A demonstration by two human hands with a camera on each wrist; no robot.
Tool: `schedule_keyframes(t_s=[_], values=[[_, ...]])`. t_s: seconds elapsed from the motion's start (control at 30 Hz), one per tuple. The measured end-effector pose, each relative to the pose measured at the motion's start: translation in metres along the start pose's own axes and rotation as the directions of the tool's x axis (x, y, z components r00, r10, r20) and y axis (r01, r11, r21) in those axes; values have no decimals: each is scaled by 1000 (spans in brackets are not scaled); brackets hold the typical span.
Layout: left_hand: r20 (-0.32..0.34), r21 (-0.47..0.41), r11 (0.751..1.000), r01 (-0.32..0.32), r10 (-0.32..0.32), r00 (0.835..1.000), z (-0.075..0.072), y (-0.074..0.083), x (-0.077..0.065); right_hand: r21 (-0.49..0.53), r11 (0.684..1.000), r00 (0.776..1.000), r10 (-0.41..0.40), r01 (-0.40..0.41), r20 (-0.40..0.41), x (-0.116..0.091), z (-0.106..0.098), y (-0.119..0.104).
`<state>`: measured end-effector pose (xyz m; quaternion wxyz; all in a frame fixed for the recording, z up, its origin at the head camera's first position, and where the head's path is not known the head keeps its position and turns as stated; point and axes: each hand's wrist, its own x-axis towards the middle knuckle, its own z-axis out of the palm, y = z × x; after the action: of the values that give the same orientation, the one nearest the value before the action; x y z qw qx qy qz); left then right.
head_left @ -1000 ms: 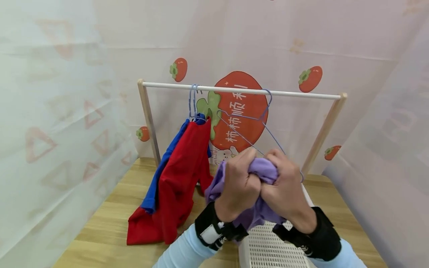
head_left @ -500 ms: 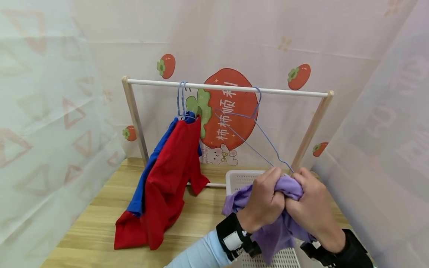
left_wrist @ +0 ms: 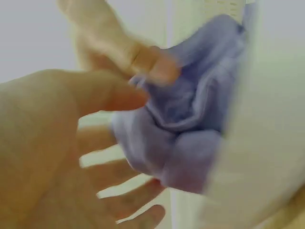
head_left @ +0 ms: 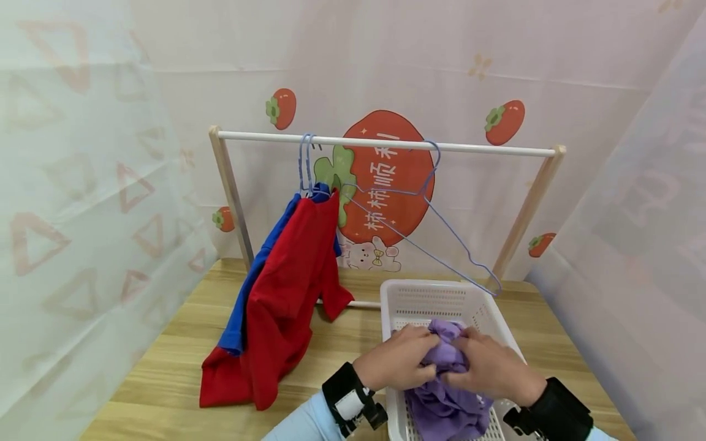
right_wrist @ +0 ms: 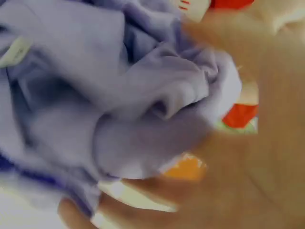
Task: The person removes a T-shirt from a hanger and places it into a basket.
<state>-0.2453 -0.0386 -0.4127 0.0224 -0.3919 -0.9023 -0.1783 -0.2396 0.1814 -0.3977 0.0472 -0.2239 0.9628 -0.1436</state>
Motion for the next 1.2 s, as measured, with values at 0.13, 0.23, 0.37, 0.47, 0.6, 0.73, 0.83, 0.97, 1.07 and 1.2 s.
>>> schedule_keyframes(t_s=[0.13, 0.23, 0.37, 0.47, 0.6, 0.73, 0.83, 0.97, 1.07, 1.2], values=[[75, 30, 998, 46, -49, 996, 1, -2, -20, 58, 998, 976, -14, 2, 219, 3, -3, 6], [-25, 90, 985, 150, -149, 989, -4, 1, -40, 151, 988, 975, -45, 12, 217, 7, -17, 15], [-270, 173, 934, 314, -261, 927, -30, 2, -71, 171, 985, 999, -8, 1, 38, 15, -43, 38], [-458, 196, 897, 396, -273, 846, -62, -3, -95, 121, 986, 976, 131, -111, -172, 27, -60, 60], [-666, 182, 850, 494, -263, 698, -101, -12, -122, 193, 948, 880, 308, -253, -361, 51, -76, 85], [-773, 166, 820, 548, -237, 589, -119, -18, -139, 302, 935, 896, 288, -187, -337, 72, -87, 104], [-817, 149, 805, 574, -227, 530, -121, -21, -147, 394, 913, 931, 234, -110, -281, 82, -88, 113], [-858, 93, 775, 625, -257, 446, -122, -24, -152, 457, 883, 914, 266, -105, -305, 94, -83, 118], [-871, 75, 757, 649, -267, 412, -126, -29, -153, 544, 831, 869, 352, -118, -349, 104, -79, 117], [-879, 101, 752, 652, -240, 413, -131, -36, -148, 729, 676, 771, 518, -105, -369, 120, -81, 119]])
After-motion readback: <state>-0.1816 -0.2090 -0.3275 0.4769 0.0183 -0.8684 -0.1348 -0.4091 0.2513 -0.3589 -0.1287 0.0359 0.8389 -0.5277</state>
